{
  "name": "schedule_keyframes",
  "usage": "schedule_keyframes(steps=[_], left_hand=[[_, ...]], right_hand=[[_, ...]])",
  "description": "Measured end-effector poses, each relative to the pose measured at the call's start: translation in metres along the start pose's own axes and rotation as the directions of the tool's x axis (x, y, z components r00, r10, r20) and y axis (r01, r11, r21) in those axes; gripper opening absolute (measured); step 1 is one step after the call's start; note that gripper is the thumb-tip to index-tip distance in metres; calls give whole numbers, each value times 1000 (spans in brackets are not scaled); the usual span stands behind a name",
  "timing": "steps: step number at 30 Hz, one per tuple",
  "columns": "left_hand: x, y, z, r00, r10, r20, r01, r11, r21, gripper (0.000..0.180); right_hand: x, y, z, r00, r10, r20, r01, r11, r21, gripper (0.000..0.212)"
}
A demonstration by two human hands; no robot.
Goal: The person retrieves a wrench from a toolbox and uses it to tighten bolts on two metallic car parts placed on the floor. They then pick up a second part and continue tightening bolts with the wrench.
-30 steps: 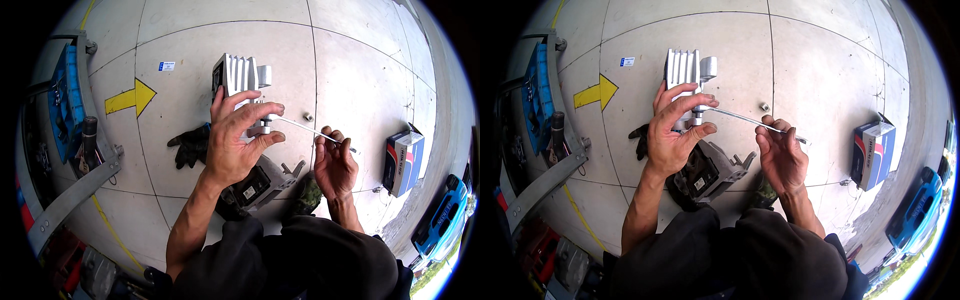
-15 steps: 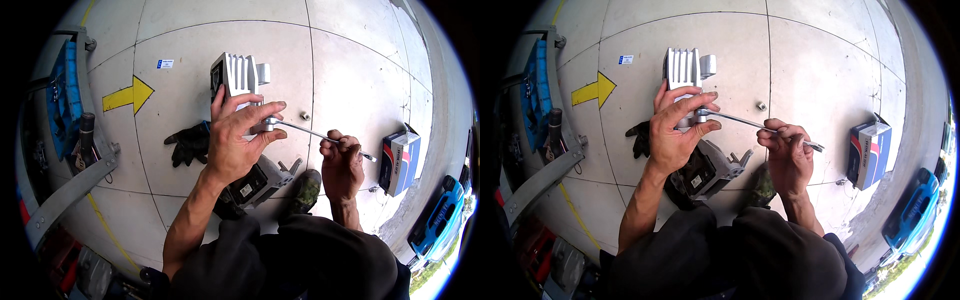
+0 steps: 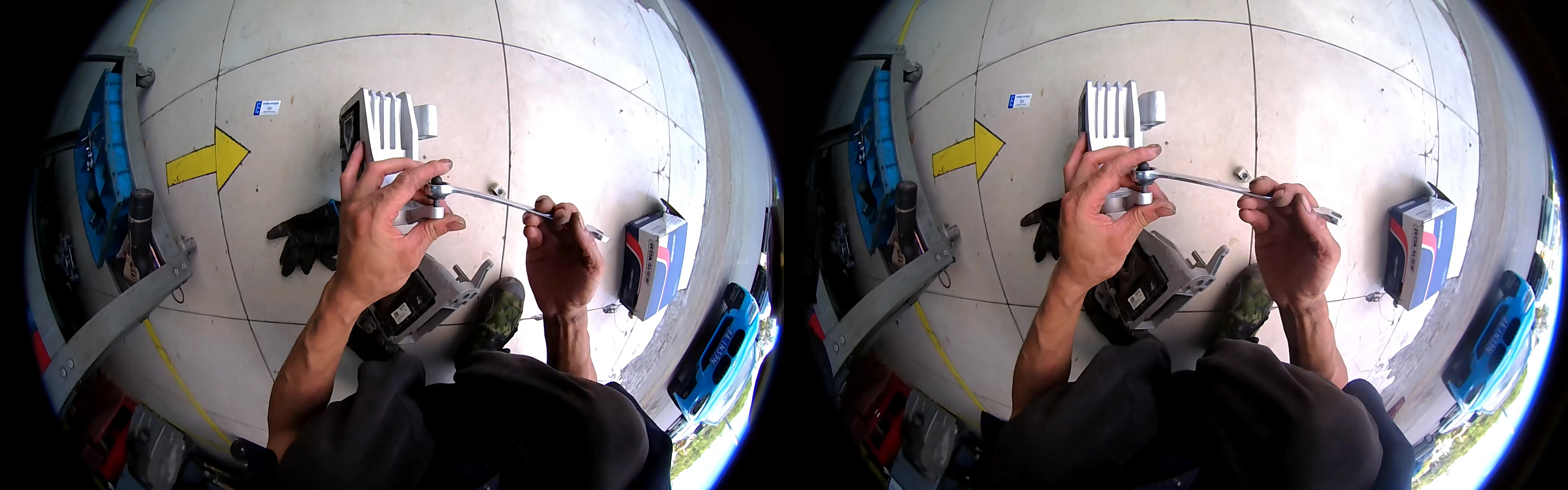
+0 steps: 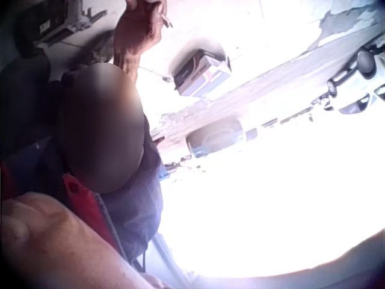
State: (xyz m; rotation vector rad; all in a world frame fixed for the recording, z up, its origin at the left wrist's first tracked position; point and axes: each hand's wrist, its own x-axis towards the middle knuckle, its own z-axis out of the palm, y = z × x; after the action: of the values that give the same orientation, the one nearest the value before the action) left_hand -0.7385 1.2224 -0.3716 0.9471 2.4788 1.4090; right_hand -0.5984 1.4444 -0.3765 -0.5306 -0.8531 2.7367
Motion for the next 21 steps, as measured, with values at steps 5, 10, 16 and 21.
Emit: schedule_keyframes(steps=[5, 10, 16, 21], left_hand=[[0, 7, -2, 1000, -10, 25, 9, 1000, 29, 59], [4, 6, 0, 998, 56, 0, -56, 996, 73, 60], [2, 3, 1, 997, 77, -19, -76, 996, 56, 55], [2, 4, 1, 998, 66, -22, -65, 997, 45, 53]], right_hand=[[-2, 0, 1, 998, 21, -51, -21, 1000, 17, 32], [-10, -7, 13, 998, -37, -54, 31, 994, -100, 33], [-14, -7, 17, 998, -48, -32, 43, 990, -134, 32], [-8, -3, 7, 983, 118, -142, -102, 988, 117, 33]])
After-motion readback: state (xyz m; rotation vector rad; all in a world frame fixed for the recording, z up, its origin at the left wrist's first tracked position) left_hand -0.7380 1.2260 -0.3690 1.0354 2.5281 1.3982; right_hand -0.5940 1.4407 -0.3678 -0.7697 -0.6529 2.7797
